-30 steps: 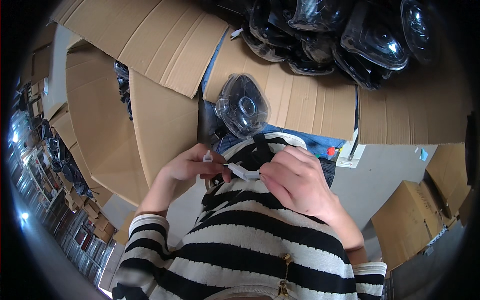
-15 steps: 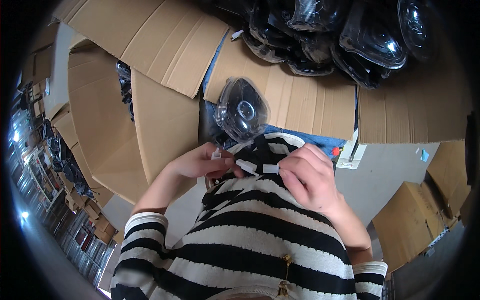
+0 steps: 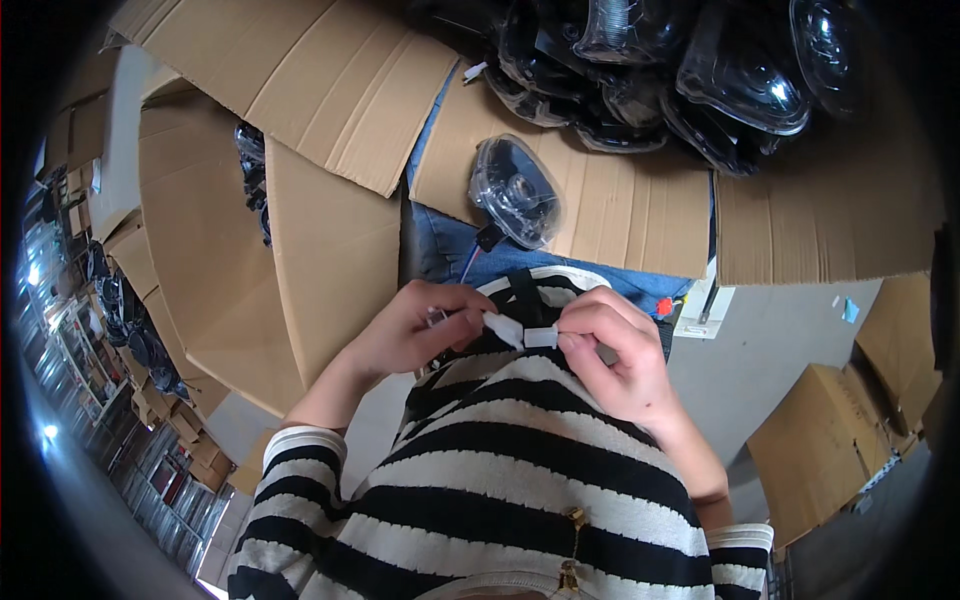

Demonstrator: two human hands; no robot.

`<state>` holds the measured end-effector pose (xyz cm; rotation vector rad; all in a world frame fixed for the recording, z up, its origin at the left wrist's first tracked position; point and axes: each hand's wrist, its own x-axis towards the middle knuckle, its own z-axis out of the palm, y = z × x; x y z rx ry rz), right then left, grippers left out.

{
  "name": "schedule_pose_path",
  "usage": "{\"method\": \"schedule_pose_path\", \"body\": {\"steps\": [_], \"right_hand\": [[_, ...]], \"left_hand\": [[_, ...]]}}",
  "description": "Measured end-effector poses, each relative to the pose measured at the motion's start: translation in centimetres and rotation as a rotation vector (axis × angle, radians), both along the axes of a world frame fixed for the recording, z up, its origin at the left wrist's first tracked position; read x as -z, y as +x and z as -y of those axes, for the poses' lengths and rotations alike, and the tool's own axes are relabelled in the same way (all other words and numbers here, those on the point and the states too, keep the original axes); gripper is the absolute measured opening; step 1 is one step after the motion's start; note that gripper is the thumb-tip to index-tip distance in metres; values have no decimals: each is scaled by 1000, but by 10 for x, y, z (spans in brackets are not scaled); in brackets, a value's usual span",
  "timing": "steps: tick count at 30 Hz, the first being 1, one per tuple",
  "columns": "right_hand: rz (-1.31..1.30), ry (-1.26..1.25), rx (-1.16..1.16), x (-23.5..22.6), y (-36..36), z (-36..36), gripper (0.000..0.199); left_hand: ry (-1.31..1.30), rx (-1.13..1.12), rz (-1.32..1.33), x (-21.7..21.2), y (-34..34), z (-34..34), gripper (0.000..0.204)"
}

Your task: The person sits on a low stool and repeatedly picks up packaged electronic devices from a cardboard box. They connect a white USB cable to each device and then place the device back into the box. The task is performed one item at a time in a repetitive loop.

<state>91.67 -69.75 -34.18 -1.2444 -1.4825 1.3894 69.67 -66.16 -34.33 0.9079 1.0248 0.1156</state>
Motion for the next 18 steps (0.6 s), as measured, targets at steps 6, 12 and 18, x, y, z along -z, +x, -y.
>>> {"method": "schedule_pose_path", "body": {"steps": [6, 12, 18], "right_hand": [[36, -38, -4, -3, -4, 0, 11], [162, -78, -18, -11, -6, -3, 9], [177, -18, -27, -10, -6, -4, 8]], "left_hand": [[-48, -32, 71, 1, -1, -4, 14], [69, 93, 75, -4, 2, -9, 14], [47, 131, 24, -4, 10, -12, 14]]}}
